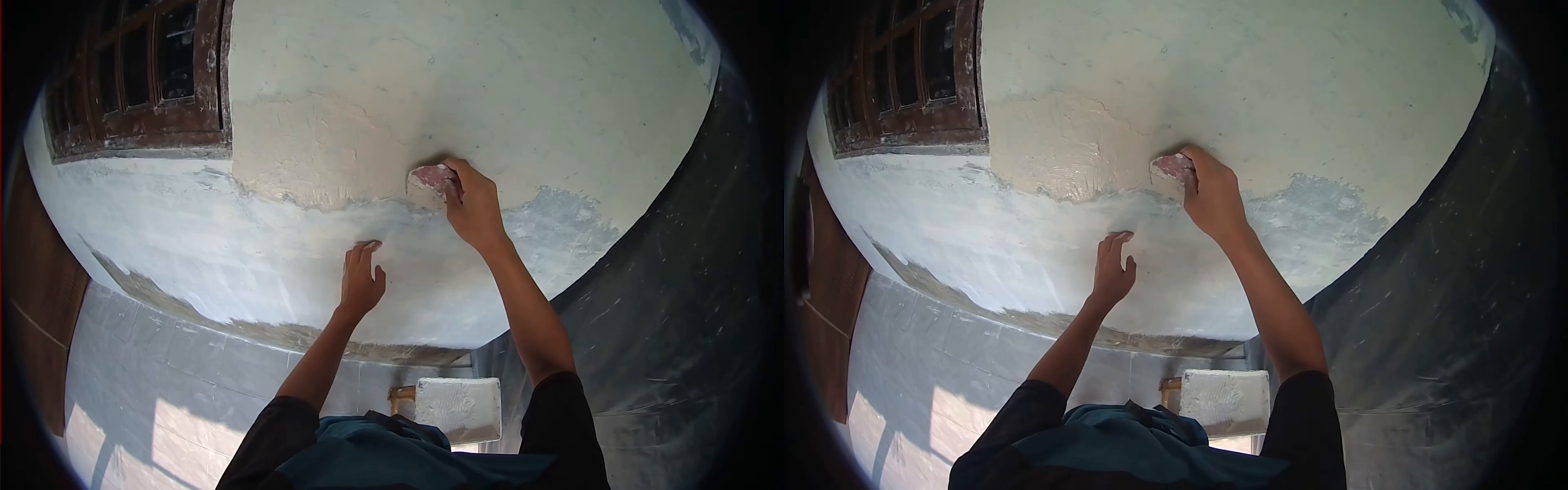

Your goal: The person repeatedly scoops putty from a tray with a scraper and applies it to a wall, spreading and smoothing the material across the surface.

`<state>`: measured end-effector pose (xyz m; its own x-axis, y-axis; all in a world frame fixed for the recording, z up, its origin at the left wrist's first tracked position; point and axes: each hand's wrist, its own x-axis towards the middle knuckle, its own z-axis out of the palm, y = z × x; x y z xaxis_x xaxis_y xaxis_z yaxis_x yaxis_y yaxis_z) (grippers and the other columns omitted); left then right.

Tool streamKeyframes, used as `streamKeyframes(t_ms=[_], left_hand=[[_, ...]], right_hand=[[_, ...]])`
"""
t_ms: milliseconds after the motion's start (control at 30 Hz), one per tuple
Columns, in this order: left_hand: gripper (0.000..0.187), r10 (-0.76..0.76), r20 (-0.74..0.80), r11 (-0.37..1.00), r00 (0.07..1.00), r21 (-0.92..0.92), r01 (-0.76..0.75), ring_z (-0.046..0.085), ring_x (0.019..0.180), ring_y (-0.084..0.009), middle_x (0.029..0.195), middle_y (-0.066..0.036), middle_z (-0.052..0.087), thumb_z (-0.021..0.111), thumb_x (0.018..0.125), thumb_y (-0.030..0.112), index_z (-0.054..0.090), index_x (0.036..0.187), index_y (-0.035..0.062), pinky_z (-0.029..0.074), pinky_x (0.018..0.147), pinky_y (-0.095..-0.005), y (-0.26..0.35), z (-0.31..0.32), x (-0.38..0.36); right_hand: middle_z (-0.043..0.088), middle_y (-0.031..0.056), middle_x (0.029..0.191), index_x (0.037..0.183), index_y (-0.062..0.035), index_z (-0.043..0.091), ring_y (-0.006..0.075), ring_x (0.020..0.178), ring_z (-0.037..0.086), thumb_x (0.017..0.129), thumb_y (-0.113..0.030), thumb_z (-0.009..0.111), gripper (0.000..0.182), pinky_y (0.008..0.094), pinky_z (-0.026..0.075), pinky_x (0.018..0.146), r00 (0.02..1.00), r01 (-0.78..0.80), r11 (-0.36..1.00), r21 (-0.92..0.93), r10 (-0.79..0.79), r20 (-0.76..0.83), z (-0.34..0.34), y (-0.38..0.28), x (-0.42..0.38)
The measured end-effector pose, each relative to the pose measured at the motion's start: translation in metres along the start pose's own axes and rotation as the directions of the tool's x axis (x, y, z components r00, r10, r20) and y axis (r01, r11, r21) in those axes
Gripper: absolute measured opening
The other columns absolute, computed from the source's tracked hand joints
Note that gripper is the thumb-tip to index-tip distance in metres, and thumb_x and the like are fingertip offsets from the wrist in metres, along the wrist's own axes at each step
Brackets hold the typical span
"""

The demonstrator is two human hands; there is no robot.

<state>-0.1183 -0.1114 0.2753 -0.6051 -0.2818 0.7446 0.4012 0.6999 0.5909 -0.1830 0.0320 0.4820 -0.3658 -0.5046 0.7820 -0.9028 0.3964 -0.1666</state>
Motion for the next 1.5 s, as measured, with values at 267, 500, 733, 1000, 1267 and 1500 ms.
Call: streamKeyframes(t_ms=[267,500,733,1000,1267,1500], left_hand=[[0.042,-0.065,0.04,0.997,0.997,0.032,0.063,0.047,0.095,-0.0303,0.103,-0.014,0.048,0.056,0.067,-0.004,0.045,0.107,0.0031,0.039,0.085,-0.0402,-0.002,0.001,0.008],[0.039,-0.073,0.099,0.996,0.992,0.062,0.067,0.048,0.092,-0.0277,0.101,-0.011,0.048,0.058,0.068,-0.001,0.044,0.103,0.0045,0.039,0.082,-0.0395,-0.007,-0.005,0.012],[0.038,-0.089,0.132,0.995,0.987,0.05,0.083,0.047,0.095,-0.0283,0.101,-0.01,0.047,0.057,0.069,0.003,0.044,0.105,0.0056,0.038,0.081,-0.0422,-0.008,-0.005,0.011],[0.04,-0.104,0.161,0.993,0.981,0.064,0.095,0.046,0.097,-0.0282,0.103,-0.01,0.047,0.057,0.069,0.004,0.044,0.107,0.0056,0.039,0.082,-0.0424,-0.008,-0.008,0.01],[0.039,-0.072,0.119,0.993,0.99,0.104,0.059,0.048,0.095,-0.0273,0.102,-0.01,0.047,0.058,0.07,0.003,0.043,0.106,0.0054,0.04,0.082,-0.0413,-0.008,-0.006,0.008],[0.04,-0.083,0.128,0.991,0.988,0.111,0.069,0.048,0.096,-0.0287,0.103,-0.011,0.047,0.057,0.069,0.003,0.042,0.106,0.0056,0.04,0.081,-0.0419,-0.007,-0.005,0.008]], right_hand=[[0.061,0.0145,0.084,0.107,0.001,0.053,0.0192,0.071,0.06,0.079,0.009,0.053,0.029,0.0248,0.046,0.065,0.999,-0.009,0.998,0.056,0.012,-0.049,0.004,-0.007,-0.003],[0.061,0.0191,0.087,0.106,0.0018,0.052,0.03,0.074,0.062,0.077,0.009,0.054,0.03,0.0309,0.048,0.067,0.978,-0.108,0.985,0.133,0.13,-0.162,0.0,-0.009,-0.008],[0.06,0.0183,0.084,0.105,0.0017,0.051,0.027,0.07,0.061,0.076,0.01,0.054,0.03,0.0289,0.048,0.063,0.976,-0.132,0.987,0.089,0.145,-0.162,0.001,-0.002,-0.009],[0.06,0.0191,0.085,0.105,0.0024,0.052,0.0301,0.073,0.062,0.076,0.01,0.055,0.03,0.0296,0.048,0.065,0.998,-0.026,1.0,-0.009,0.026,-0.062,-0.009,-0.001,-0.006],[0.061,0.0168,0.083,0.105,0.0011,0.052,0.0251,0.071,0.063,0.077,0.009,0.054,0.028,0.029,0.049,0.064,0.999,0.038,0.998,-0.048,-0.036,0.032,-0.006,-0.001,-0.01],[0.06,0.0163,0.081,0.104,0.0018,0.052,0.0225,0.067,0.06,0.076,0.01,0.055,0.03,0.0268,0.047,0.062,1.0,0.003,1.0,-0.003,-0.003,-0.003,0.002,-0.005,-0.013]])
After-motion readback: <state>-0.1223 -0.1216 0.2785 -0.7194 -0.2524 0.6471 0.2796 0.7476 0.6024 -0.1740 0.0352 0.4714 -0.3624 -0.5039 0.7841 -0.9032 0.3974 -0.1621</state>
